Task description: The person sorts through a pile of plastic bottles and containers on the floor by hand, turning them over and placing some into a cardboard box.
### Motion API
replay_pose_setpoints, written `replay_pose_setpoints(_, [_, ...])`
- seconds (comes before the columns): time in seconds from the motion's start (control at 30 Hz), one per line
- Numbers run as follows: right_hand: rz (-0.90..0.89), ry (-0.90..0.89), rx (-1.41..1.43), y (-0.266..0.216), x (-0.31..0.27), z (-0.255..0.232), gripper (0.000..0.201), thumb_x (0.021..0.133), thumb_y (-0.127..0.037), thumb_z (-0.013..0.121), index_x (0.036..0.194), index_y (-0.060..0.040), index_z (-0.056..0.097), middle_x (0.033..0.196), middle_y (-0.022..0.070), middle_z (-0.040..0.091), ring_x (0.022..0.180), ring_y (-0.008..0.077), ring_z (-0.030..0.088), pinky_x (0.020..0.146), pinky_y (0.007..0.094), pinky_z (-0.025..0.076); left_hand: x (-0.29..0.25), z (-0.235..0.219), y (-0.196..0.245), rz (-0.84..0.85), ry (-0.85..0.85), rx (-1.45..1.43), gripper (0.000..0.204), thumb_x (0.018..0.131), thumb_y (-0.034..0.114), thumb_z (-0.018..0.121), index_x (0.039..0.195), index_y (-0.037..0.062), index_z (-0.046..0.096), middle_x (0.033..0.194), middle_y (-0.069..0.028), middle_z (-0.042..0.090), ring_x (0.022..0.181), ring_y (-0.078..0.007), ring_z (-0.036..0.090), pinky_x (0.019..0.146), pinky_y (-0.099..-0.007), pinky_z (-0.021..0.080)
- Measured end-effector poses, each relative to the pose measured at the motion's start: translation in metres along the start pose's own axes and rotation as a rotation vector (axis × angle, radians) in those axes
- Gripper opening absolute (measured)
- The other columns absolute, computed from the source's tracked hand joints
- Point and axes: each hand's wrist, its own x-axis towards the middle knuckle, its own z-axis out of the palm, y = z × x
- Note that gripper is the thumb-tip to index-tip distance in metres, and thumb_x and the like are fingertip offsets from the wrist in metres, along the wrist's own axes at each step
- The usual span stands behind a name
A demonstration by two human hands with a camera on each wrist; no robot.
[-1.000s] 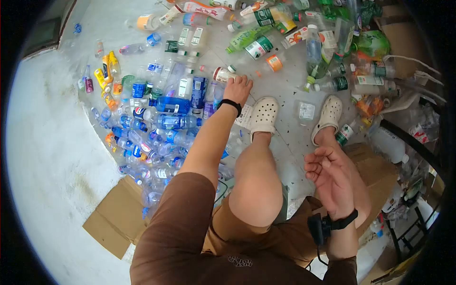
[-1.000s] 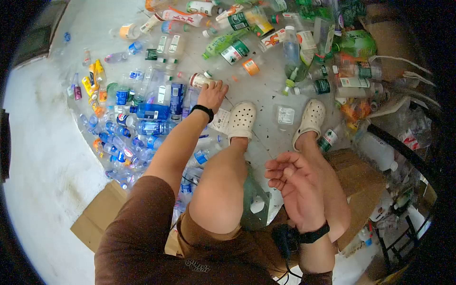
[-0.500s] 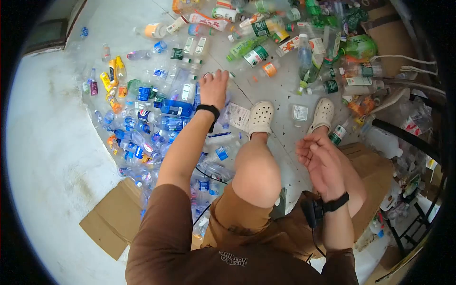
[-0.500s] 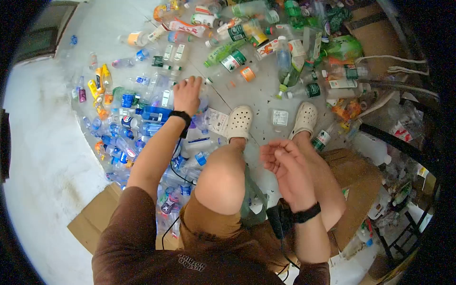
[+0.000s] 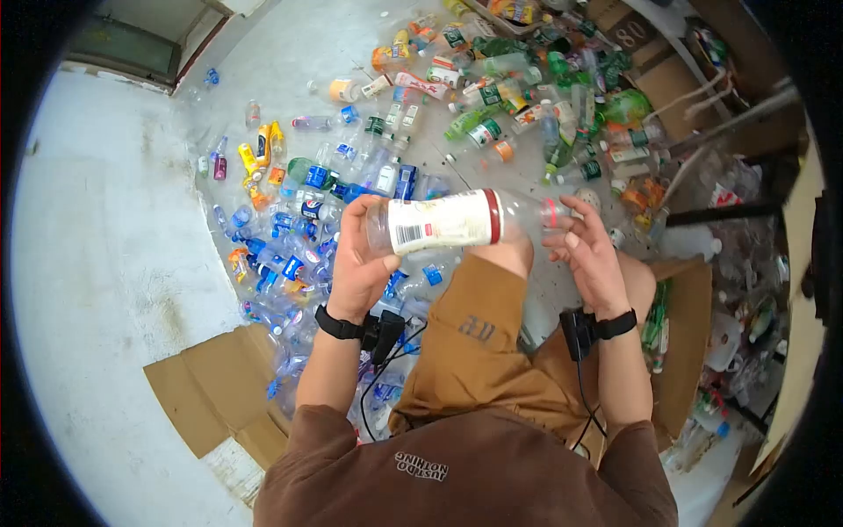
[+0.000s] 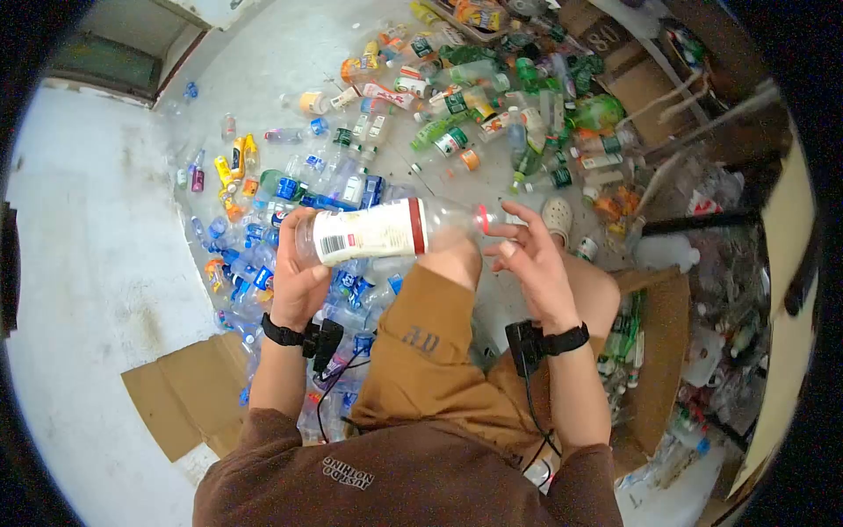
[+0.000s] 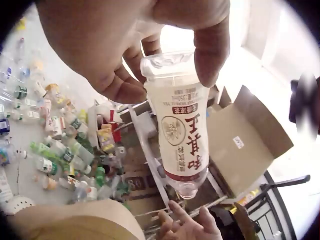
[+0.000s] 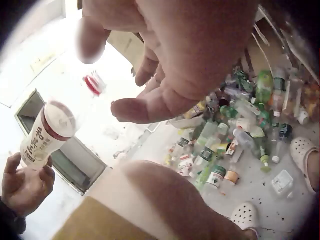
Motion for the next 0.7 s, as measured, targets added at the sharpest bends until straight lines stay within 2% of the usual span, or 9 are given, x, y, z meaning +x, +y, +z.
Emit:
replay_pose_setpoints(0.03, [-0.009,0.013,0.0,-0.004,-0.012,0.003,0.04,0.087,-0.016,0.058,0.123,-0.0057,0.046,0.106,0.0079,0.056,0.088,0.0141,0.057,0.071,0.0262,0.046,-0.009,0.006,0.004,-0.004,-0.015,-0.003,0.073,0.064,0.006,0.074,0.126,0.0087,0.035,0.122,-0.0066,0.044,0.117,-0.0216,0.044,0.099,-0.036,0.037])
replay_pose_setpoints(0.1, [-0.085,-0.074,0.031,-0.009,-0.037,0.006,0.037,0.087,-0.014,0.058,0.121,-0.0042,0.047,0.099,0.006,0.057,0.082,0.0131,0.058,0.066,0.0251,0.046,-0.024,0.015,0.01,0.002,-0.127,0.019,0.074,0.064,0.009,0.076,0.126,0.009,0.036,0.121,-0.0073,0.045,0.116,-0.0219,0.045,0.099,-0.0362,0.038])
replay_pose_setpoints(0.13, [-0.089,-0.054,0.048,-0.011,-0.049,0.005,0.034,0.085,-0.01,0.059,0.117,-0.0033,0.049,0.092,0.004,0.057,0.078,0.012,0.057,0.062,0.0242,0.046,-0.03,0.019,0.012,-0.009,-0.138,0.033,0.075,0.063,0.011,0.077,0.126,0.0088,0.036,0.12,-0.0078,0.046,0.115,-0.0223,0.046,0.098,-0.0364,0.038])
replay_pose_setpoints(0.33, [-0.145,-0.069,-0.052,-0.021,-0.109,-0.01,0.032,0.082,-0.003,0.061,0.112,-0.0037,0.051,0.095,0.0031,0.056,0.081,0.0093,0.056,0.066,0.0224,0.047,-0.05,0.035,0.006,-0.061,-0.232,0.001,0.08,0.062,0.013,0.078,0.129,0.0085,0.035,0.125,-0.0105,0.045,0.119,-0.0251,0.044,0.101,-0.0379,0.036])
replay_pose_setpoints(0.57, [-0.205,0.035,-0.045,-0.015,-0.154,-0.029,0.033,0.081,-0.001,0.063,0.112,-0.0024,0.051,0.1,0.0027,0.056,0.087,0.0085,0.056,0.07,0.021,0.047,-0.056,0.056,-0.006,-0.104,-0.334,0.098,0.079,0.064,0.015,0.077,0.13,0.007,0.035,0.125,-0.0118,0.046,0.119,-0.0259,0.044,0.102,-0.0384,0.034])
replay_pose_setpoints(0.7, [-0.171,0.087,-0.023,-0.003,-0.171,-0.038,0.032,0.08,-0.001,0.063,0.11,-0.0017,0.052,0.098,0.0027,0.057,0.085,0.0087,0.057,0.07,0.0209,0.047,-0.061,0.057,-0.015,-0.152,-0.392,0.158,0.08,0.065,0.015,0.077,0.131,0.0068,0.035,0.126,-0.0129,0.046,0.119,-0.0258,0.044,0.102,-0.0386,0.035])
